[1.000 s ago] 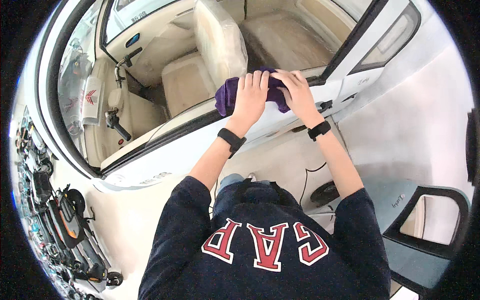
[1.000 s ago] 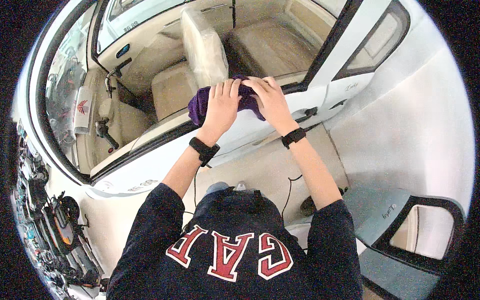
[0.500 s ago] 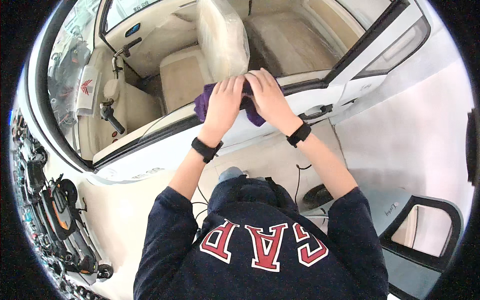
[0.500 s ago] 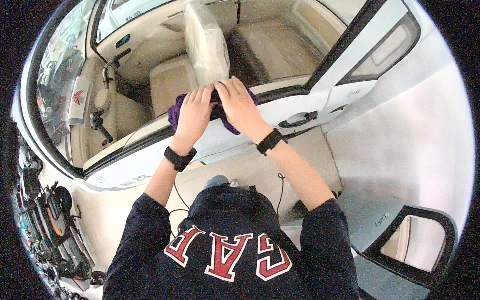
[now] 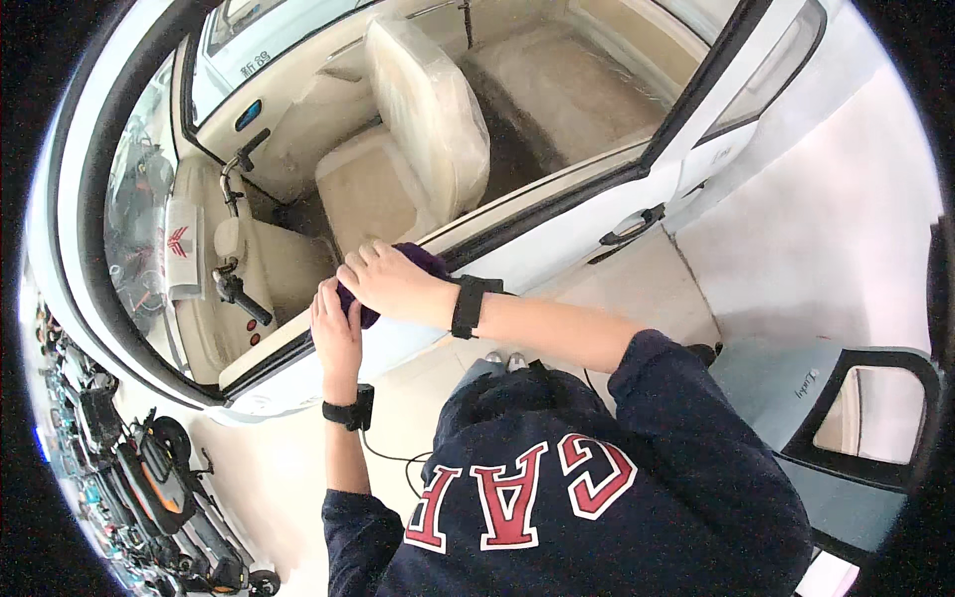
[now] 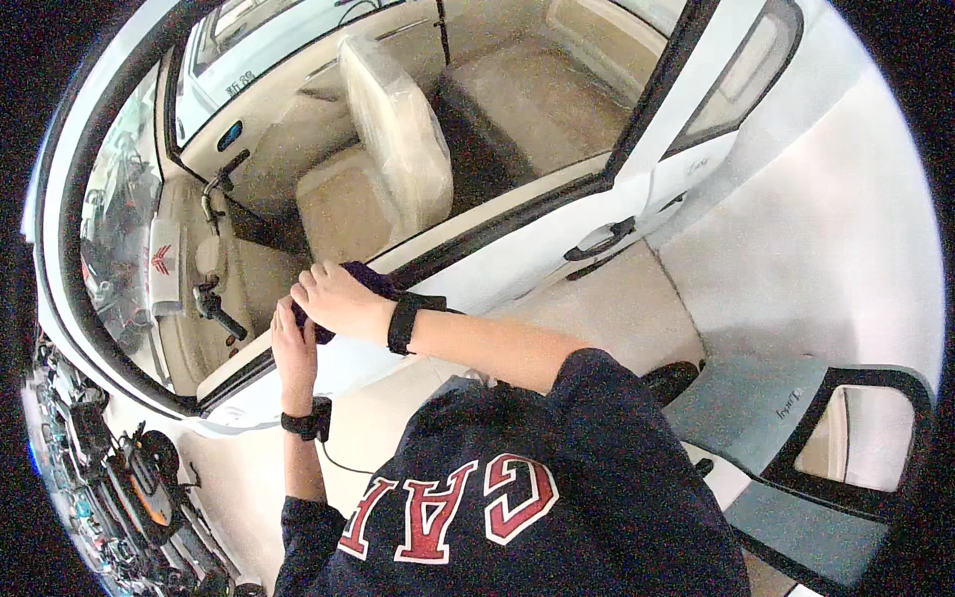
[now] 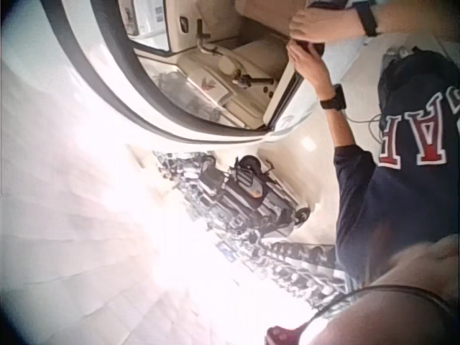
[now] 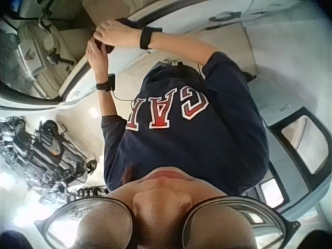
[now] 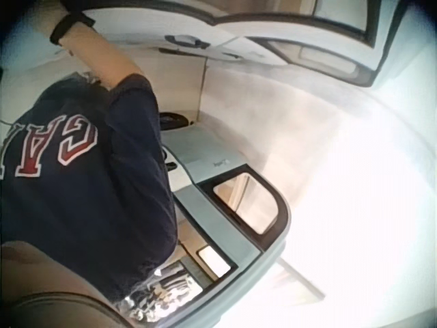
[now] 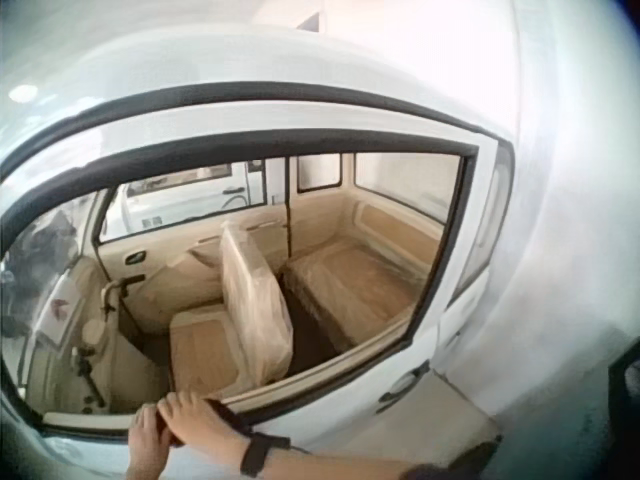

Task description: Cleaning the exterior surfaces of a white electric micro-car using a purple cloth.

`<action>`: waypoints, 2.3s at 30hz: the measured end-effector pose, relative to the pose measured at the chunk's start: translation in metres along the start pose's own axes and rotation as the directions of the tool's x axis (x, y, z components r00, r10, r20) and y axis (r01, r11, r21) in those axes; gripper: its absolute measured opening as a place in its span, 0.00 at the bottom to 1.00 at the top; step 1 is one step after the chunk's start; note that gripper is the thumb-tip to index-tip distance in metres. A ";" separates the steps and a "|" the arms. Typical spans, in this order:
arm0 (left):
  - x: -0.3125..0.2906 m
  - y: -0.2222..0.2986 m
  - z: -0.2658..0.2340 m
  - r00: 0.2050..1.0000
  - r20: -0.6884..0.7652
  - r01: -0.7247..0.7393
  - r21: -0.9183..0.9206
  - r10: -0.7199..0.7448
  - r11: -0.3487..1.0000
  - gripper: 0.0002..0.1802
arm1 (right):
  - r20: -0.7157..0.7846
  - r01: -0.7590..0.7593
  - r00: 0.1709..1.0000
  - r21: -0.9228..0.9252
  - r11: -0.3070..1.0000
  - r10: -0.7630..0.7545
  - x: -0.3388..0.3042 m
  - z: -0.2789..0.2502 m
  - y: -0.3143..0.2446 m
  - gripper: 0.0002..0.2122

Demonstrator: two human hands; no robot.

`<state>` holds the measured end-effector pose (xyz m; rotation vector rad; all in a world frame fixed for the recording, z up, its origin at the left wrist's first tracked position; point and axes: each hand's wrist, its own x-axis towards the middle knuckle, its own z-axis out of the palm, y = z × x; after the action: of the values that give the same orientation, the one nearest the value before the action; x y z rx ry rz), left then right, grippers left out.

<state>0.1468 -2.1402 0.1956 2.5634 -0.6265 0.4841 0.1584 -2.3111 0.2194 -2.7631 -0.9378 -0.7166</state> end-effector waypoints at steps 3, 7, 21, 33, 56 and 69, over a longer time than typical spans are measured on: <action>-0.007 -0.011 0.001 1.000 -0.017 -0.002 -0.022 0.002 1.000 0.25 | -0.035 0.007 0.999 -0.042 0.999 -0.009 0.000 -0.001 -0.005 0.10; -0.003 -0.020 0.001 0.998 0.027 0.057 -0.086 -0.055 0.995 0.25 | -0.077 0.040 0.996 -0.004 0.999 -0.040 -0.004 -0.001 0.003 0.11; 0.023 0.022 0.011 0.995 0.016 -0.101 0.063 0.100 0.993 0.22 | -0.165 0.028 0.986 0.217 0.976 0.008 -0.037 -0.015 0.050 0.12; 0.117 0.215 0.128 0.934 -0.033 -0.335 0.264 0.356 0.904 0.28 | -0.087 -0.124 0.987 0.137 0.983 0.136 -0.179 -0.093 0.220 0.20; 0.085 0.303 0.267 0.822 0.087 -0.562 0.285 0.563 0.776 0.25 | 0.078 -0.250 0.968 0.266 0.931 0.238 -0.356 -0.082 0.287 0.32; 0.012 0.185 0.207 0.963 -0.022 -0.251 0.286 0.268 0.925 0.23 | -0.035 0.072 0.997 0.502 0.862 -0.063 -0.255 -0.024 0.227 0.24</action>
<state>0.1099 -2.3954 0.0913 2.7277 -0.9430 0.7892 0.1092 -2.6366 0.1236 -2.2687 -1.0461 -0.4214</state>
